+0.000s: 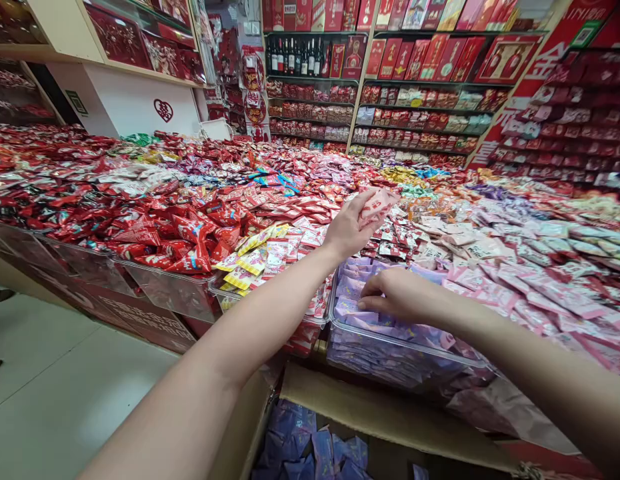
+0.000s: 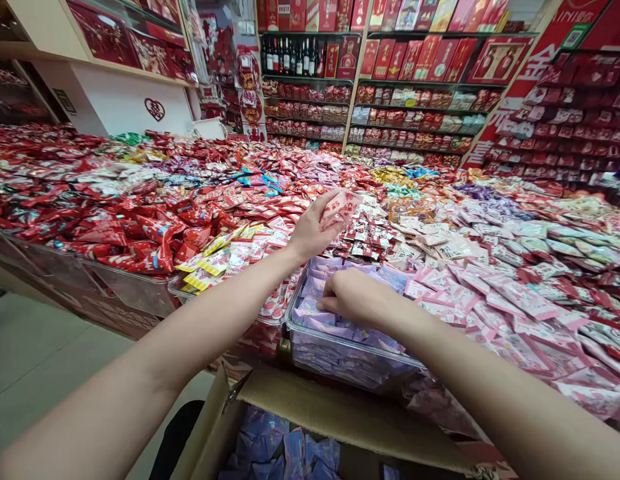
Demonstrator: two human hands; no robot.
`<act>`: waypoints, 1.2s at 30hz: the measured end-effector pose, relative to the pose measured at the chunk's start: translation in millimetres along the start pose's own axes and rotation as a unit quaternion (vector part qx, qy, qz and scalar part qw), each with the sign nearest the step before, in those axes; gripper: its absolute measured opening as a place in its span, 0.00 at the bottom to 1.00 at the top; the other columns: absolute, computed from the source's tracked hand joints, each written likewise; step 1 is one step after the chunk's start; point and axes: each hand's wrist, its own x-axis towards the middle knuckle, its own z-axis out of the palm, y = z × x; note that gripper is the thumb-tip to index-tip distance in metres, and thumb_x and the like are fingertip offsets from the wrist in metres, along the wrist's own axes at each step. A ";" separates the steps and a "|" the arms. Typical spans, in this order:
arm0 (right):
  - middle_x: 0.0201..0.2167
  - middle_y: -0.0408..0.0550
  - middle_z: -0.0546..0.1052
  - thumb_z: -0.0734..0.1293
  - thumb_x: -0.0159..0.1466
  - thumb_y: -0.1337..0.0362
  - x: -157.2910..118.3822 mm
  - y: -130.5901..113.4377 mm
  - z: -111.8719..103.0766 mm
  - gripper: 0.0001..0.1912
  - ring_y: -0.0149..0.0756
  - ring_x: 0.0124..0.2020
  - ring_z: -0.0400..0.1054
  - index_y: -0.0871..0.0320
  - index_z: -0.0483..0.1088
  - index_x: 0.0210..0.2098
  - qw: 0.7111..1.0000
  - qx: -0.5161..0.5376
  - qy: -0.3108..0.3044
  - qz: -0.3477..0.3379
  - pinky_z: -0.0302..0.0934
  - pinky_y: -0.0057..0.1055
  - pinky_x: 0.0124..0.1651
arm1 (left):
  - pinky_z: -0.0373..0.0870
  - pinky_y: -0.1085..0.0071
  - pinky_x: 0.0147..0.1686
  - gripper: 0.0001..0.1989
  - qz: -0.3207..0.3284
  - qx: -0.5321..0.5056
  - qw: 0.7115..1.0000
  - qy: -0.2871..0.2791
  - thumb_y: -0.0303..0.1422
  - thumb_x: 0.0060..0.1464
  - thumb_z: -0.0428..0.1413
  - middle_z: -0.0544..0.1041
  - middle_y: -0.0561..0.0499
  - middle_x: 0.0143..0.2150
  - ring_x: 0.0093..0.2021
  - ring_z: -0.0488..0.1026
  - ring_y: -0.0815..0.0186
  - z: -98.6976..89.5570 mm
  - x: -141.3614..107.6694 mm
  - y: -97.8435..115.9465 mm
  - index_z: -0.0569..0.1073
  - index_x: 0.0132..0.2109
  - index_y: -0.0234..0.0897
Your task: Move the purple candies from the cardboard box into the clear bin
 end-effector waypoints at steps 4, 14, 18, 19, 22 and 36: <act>0.27 0.49 0.77 0.61 0.54 0.59 7.5 -3.8 3.8 0.13 0.34 0.27 0.68 0.57 0.74 0.31 0.998 -0.016 -0.053 0.027 0.55 0.25 0.27 | 0.62 0.60 0.49 0.25 -0.002 -0.011 1.000 -0.005 0.32 0.48 0.54 0.66 0.50 0.51 0.49 0.64 0.61 0.7 -0.5 -1.8 0.56 0.53 0.46; 0.24 0.47 0.75 0.62 0.52 0.56 14.2 -3.9 1.5 0.14 0.31 0.23 0.65 0.59 0.73 0.29 0.989 0.010 -0.137 0.060 0.51 0.24 0.22 | 0.62 0.64 0.50 0.25 0.001 0.002 1.000 -0.004 0.30 0.47 0.55 0.65 0.47 0.51 0.49 0.64 0.62 -0.4 -0.7 -0.2 0.57 0.53 0.42; 0.21 0.44 0.73 0.63 0.50 0.56 13.3 0.6 -1.0 0.11 0.30 0.22 0.63 0.58 0.71 0.24 0.996 0.016 -0.063 0.059 0.49 0.24 0.21 | 0.63 0.62 0.48 0.25 -0.007 0.006 1.000 -0.009 0.30 0.47 0.54 0.65 0.49 0.51 0.49 0.64 0.62 -0.9 -0.8 1.1 0.57 0.53 0.45; 0.20 0.44 0.73 0.63 0.50 0.57 13.0 2.0 -0.8 0.10 0.30 0.22 0.63 0.58 0.70 0.23 0.998 0.008 -0.032 0.060 0.49 0.24 0.21 | 0.63 0.62 0.48 0.25 -0.009 0.007 1.000 -0.010 0.30 0.48 0.54 0.65 0.49 0.51 0.48 0.64 0.62 -1.0 -0.8 1.5 0.57 0.53 0.45; 0.21 0.44 0.73 0.64 0.50 0.59 12.4 4.9 3.2 0.08 0.30 0.22 0.64 0.57 0.69 0.22 0.996 -0.033 0.042 0.065 0.49 0.24 0.22 | 0.63 0.62 0.47 0.25 -0.010 0.009 1.000 -0.007 0.31 0.47 0.54 0.65 0.50 0.52 0.49 0.64 0.62 -1.4 -1.1 2.5 0.57 0.53 0.47; 0.27 0.47 0.74 0.63 0.53 0.62 13.2 7.2 9.5 0.05 0.34 0.29 0.67 0.57 0.68 0.26 0.995 -0.081 0.047 0.022 0.53 0.25 0.29 | 0.64 0.62 0.47 0.25 -0.004 0.023 1.000 -0.013 0.31 0.47 0.54 0.65 0.50 0.52 0.49 0.64 0.61 -1.1 -1.2 2.3 0.57 0.53 0.46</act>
